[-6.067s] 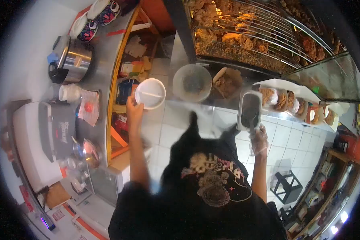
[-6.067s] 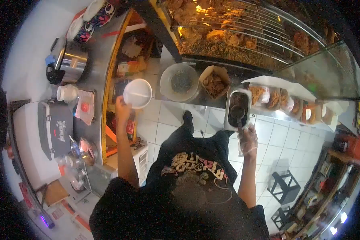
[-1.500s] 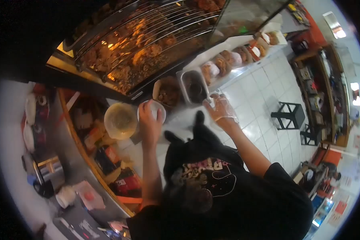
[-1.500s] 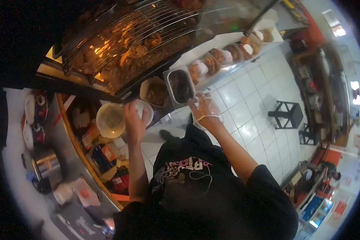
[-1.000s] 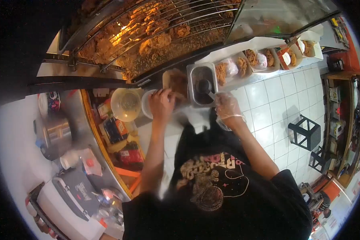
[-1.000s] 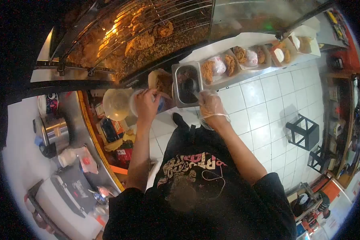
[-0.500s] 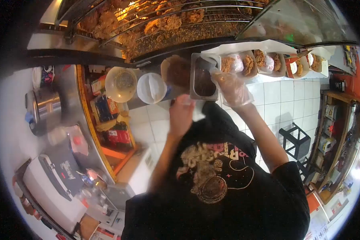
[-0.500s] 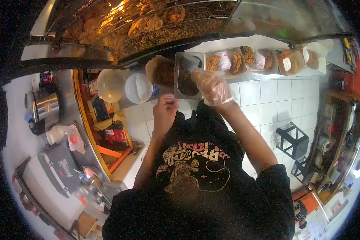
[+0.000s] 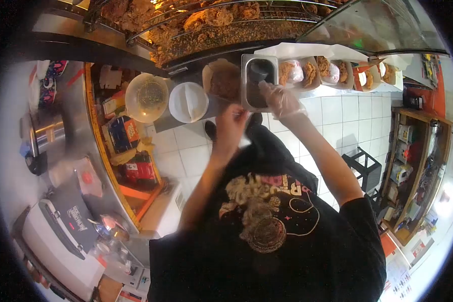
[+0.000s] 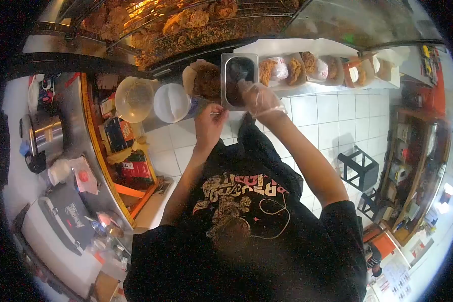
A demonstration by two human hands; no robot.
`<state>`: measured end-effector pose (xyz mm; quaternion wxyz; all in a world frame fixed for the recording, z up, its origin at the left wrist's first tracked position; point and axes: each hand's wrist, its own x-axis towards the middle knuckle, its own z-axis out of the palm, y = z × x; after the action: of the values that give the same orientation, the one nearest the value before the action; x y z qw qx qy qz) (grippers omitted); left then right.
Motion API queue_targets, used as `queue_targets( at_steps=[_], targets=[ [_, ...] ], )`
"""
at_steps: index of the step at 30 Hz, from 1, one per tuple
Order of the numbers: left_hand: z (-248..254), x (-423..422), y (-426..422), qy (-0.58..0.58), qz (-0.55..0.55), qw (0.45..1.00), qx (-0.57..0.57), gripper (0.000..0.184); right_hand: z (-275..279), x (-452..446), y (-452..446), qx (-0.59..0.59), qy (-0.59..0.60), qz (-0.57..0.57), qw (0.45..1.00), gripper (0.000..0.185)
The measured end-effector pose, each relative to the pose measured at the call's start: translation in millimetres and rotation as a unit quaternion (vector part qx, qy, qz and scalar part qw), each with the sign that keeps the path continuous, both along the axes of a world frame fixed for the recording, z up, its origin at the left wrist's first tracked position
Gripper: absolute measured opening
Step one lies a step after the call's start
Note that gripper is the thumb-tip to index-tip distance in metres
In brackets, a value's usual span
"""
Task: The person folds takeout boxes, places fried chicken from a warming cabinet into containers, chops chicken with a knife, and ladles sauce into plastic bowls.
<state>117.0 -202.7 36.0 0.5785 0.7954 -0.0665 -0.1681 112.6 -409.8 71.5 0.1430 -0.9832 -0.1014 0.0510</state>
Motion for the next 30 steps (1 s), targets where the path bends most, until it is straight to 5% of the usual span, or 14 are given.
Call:
queue_targets(
  at_steps=[2,4,8,11,15,18,20,21,24,28,30],
  targets=[
    [-0.3,-0.9,0.0,-0.006,0.003,1.000,-0.012,0.018,18.4,2.8,3.2,-0.001,0.092,-0.074,0.993,0.033],
    [1.7,-1.7,0.1,0.005,0.005,0.999,-0.038,0.018,8.4,-6.3,-6.2,0.115,0.012,-0.084,0.990,0.035],
    [3.4,-3.3,0.8,0.026,0.007,0.998,-0.059,0.020,7.2,-22.2,-0.6,0.162,-0.111,-0.037,0.980,0.039],
    [1.5,-1.7,1.5,0.038,-0.006,0.998,-0.054,0.022,36.7,-31.2,10.0,0.155,-0.062,-0.066,0.984,0.020],
    [-1.7,-1.4,1.6,-0.007,0.000,1.000,-0.021,0.027,30.6,-31.0,-6.1,0.215,-0.103,-0.032,0.971,0.023],
    [4.5,2.2,0.9,-0.001,-0.004,1.000,-0.011,0.028,14.0,-24.0,-13.6,0.123,-0.130,-0.061,0.982,0.031],
    [5.9,0.8,4.7,0.037,-0.007,0.999,-0.022,0.029,3.1,-17.5,-13.4,-0.027,0.003,0.009,1.000,0.049],
    [1.5,3.3,4.8,0.020,-0.014,1.000,-0.011,0.029,2.0,-20.2,-11.2,-0.037,-0.094,0.056,0.993,0.050],
    [-4.5,7.8,2.7,-0.001,-0.013,1.000,0.009,0.028,19.7,-26.1,-4.2,0.218,-0.060,-0.017,0.974,0.038],
    [1.4,4.3,4.5,-0.028,-0.011,0.999,0.018,0.028,47.6,-33.7,10.6,0.178,-0.080,-0.056,0.979,0.017],
    [8.8,6.5,5.8,-0.011,-0.020,0.999,0.026,0.028,56.2,-31.5,15.0,0.270,-0.020,-0.167,0.948,0.016]
  ],
)
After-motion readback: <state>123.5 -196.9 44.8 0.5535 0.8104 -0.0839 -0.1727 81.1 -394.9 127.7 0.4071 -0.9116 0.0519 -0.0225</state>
